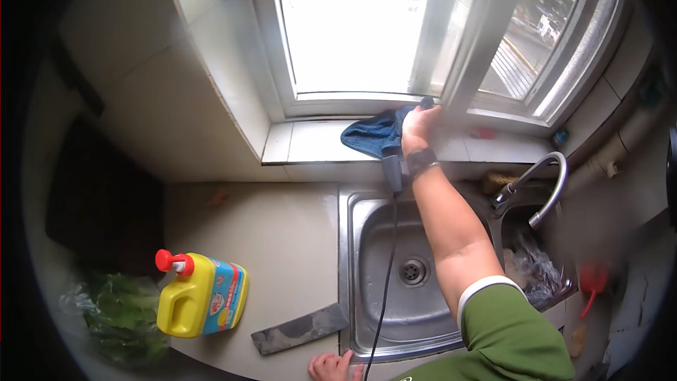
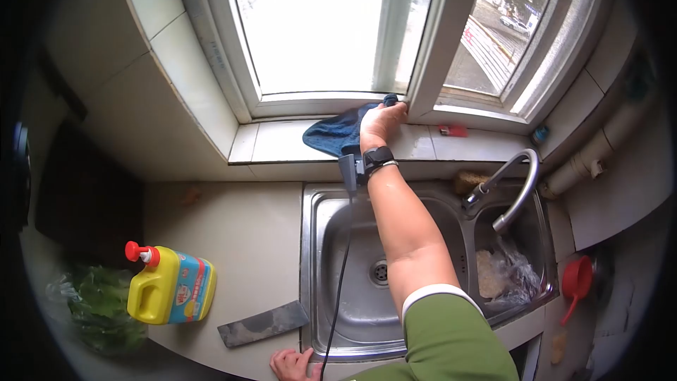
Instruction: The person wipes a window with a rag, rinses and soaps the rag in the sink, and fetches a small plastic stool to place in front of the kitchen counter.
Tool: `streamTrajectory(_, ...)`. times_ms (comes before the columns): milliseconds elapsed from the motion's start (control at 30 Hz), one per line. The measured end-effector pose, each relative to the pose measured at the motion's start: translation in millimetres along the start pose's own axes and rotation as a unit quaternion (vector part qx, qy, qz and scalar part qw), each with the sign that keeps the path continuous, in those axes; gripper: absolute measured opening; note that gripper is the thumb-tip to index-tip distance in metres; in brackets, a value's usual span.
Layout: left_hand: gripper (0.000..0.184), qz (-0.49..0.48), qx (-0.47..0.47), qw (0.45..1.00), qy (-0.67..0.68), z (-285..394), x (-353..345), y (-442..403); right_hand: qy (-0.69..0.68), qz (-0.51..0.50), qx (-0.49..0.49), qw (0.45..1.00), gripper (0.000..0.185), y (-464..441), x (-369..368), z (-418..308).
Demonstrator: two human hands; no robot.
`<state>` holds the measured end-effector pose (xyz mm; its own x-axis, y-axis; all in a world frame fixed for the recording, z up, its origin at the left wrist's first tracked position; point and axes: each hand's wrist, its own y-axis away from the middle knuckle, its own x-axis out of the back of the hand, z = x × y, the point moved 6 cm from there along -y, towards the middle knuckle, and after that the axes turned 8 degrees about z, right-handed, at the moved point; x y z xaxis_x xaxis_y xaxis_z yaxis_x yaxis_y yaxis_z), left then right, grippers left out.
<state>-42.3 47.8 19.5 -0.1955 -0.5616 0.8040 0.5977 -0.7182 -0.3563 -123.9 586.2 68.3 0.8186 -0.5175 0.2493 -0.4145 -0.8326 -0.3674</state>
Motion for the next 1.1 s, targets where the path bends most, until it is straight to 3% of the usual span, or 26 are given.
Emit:
streamTrajectory(67,0.035,-0.012,-0.035,0.999,-0.018,-5,-9,12,-0.006,-0.024,0.078,0.997,0.025,15,-9,-9)
streamTrajectory(133,0.036,-0.01,-0.006,1.0,-0.008,-5,-7,10,-0.064,-0.126,0.133,0.981,0.017,56,-37,-33)
streamTrajectory(167,0.036,-0.009,0.008,1.0,-0.006,-5,-6,9,-0.049,-0.124,0.203,0.97,0.015,81,-44,-55)
streamTrajectory(233,0.036,-0.004,0.019,1.0,-0.006,-9,-12,17,-0.068,-0.2,0.239,0.948,0.027,131,-87,-80)
streamTrajectory(300,0.036,0.005,0.029,1.0,-0.003,-12,-10,16,0.068,-0.272,0.26,0.924,0.014,157,-109,-106)
streamTrajectory(433,0.035,0.009,0.022,1.0,0.014,-5,-3,5,0.048,-0.225,0.35,0.908,0.021,148,-100,-90)
streamTrajectory(600,0.034,0.009,0.008,1.0,0.011,-4,-1,6,0.042,-0.118,0.354,0.927,0.019,57,-34,-38)
streamTrajectory(667,0.034,0.013,0.017,0.999,0.03,-2,2,3,0.045,-0.083,0.275,0.957,0.021,18,10,-22)
streamTrajectory(767,0.033,0.016,0.004,0.999,0.03,-1,2,2,0.159,-0.023,0.208,0.965,0.023,-28,45,13)
streamTrajectory(933,0.032,0.017,0.011,1.0,0.024,-2,-2,6,0.184,0.01,0.35,0.918,0.021,-28,43,-12)
streamTrajectory(1033,0.033,0.011,0.013,1.0,0.011,-3,0,5,0.36,-0.064,0.354,0.861,0.013,-34,22,-7)
streamTrajectory(1100,0.033,0.008,0.013,1.0,0.014,-2,0,5,0.34,-0.062,0.363,0.865,0.015,-37,23,-4)
